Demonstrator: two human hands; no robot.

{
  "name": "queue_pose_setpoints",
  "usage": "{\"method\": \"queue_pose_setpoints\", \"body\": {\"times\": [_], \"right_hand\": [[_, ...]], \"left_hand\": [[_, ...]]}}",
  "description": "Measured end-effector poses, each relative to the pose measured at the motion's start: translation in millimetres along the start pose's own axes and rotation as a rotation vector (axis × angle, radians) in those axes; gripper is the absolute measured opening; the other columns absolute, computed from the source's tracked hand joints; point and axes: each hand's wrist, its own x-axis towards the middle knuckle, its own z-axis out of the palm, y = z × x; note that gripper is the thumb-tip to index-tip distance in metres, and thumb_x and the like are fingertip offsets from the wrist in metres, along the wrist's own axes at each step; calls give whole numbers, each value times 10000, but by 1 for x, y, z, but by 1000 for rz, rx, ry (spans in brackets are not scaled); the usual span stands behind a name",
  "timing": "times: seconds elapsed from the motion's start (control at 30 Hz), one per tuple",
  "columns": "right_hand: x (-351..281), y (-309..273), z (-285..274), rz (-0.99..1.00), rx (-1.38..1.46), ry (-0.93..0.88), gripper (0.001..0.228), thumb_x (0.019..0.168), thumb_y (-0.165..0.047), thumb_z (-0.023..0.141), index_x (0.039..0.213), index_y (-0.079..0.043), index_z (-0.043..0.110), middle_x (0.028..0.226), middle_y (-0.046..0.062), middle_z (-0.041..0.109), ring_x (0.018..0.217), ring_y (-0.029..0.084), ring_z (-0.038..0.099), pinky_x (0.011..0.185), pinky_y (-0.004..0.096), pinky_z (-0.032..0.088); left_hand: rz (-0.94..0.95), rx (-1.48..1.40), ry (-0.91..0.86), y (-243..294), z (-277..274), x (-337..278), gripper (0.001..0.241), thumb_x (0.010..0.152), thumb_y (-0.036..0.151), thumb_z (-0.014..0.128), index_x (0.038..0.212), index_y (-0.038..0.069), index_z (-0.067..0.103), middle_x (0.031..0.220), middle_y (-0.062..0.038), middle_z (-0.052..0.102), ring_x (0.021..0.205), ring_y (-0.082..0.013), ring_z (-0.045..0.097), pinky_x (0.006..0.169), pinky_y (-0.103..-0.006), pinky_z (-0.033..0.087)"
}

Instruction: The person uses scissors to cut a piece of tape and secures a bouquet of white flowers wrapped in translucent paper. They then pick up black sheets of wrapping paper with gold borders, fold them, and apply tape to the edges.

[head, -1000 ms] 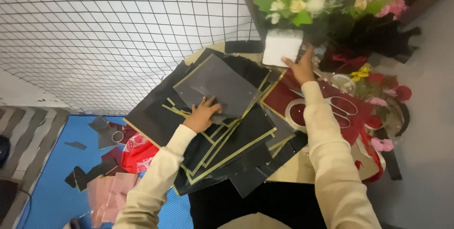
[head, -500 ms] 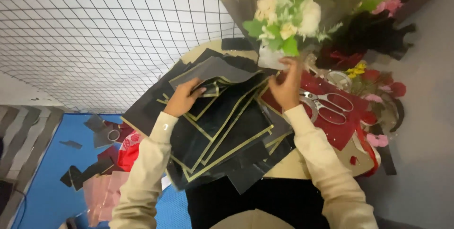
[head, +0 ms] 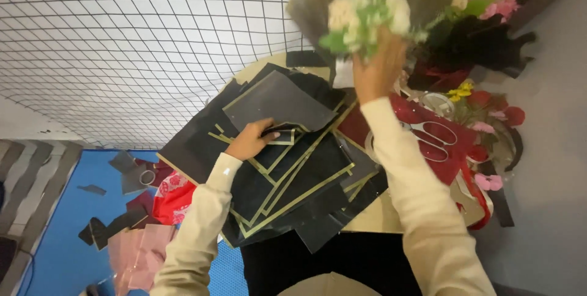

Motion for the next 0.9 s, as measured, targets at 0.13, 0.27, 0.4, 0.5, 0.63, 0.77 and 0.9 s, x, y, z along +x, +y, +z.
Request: {"method": "queue_pose_setpoints", "body": {"times": [0.13, 0.27, 0.4, 0.5, 0.63, 0.77, 0.9], "right_hand": [[46, -18, 2, -10, -162, -240, 602, 844, -105, 847, 1354, -101, 527, 1241, 122, 579, 1146, 321, 580, 975, 450, 511], [51, -33, -15, 22, 124, -254, 837, 823, -46, 946, 1450, -62, 392, 1431, 176, 507, 1360, 373, 490, 1173, 470, 384], [-25, 51, -4, 62, 3, 39, 909, 734, -240, 1051, 1333, 33, 424, 1251, 192, 456, 1137, 343, 460, 1003, 447, 394], [-65, 101, 7, 610, 198, -396, 1129, 719, -323, 1030, 1450, 109, 285, 1521, 381, 332, 1476, 483, 288, 1219, 617, 212], [-25, 34, -39, 932, 453, -625, 1164, 742, -454, 998, 1537, 51, 315, 1538, 336, 368, 1460, 429, 343, 1185, 536, 305], [-31, 55, -72, 724, 654, -350, 1169, 741, -157, 1002, 1562, 105, 211, 1548, 417, 309, 1491, 528, 230, 1230, 620, 141], [-56, 174, -123, 642, 613, -145, 1030, 867, -96, 949, 1578, 72, 224, 1631, 326, 217, 1544, 418, 99, 1269, 545, 30]], "left_hand": [[10, 66, 8, 0, 0, 0, 190, 909, 88, 629, 1088, 30, 648, 970, -83, 735, 786, -213, 660, 780, -335, 519], [8, 56, 10, -4, 2, 0, 231, 898, 79, 626, 1120, 31, 663, 1018, -66, 740, 822, -196, 665, 806, -318, 516], [-16, 38, 9, -8, 5, -3, 101, 911, 94, 635, 983, 23, 634, 881, -61, 708, 697, -176, 593, 715, -313, 502], [-142, 4, -73, 4, 5, -7, 474, 1005, 192, 629, 1353, -120, 550, 1348, -339, 589, 1306, -450, 545, 1093, -550, 449], [-126, 40, -85, -6, 8, 0, 451, 980, 204, 655, 1314, -93, 595, 1286, -313, 634, 1278, -453, 566, 1079, -538, 458], [-80, 61, -132, -19, 14, 3, 369, 999, 187, 630, 1285, -46, 634, 1272, -287, 650, 1260, -446, 578, 1064, -530, 474], [-30, 57, -160, -7, 22, 9, 342, 1000, 157, 622, 1275, -46, 649, 1237, -270, 670, 1227, -431, 601, 1055, -528, 480]]}}
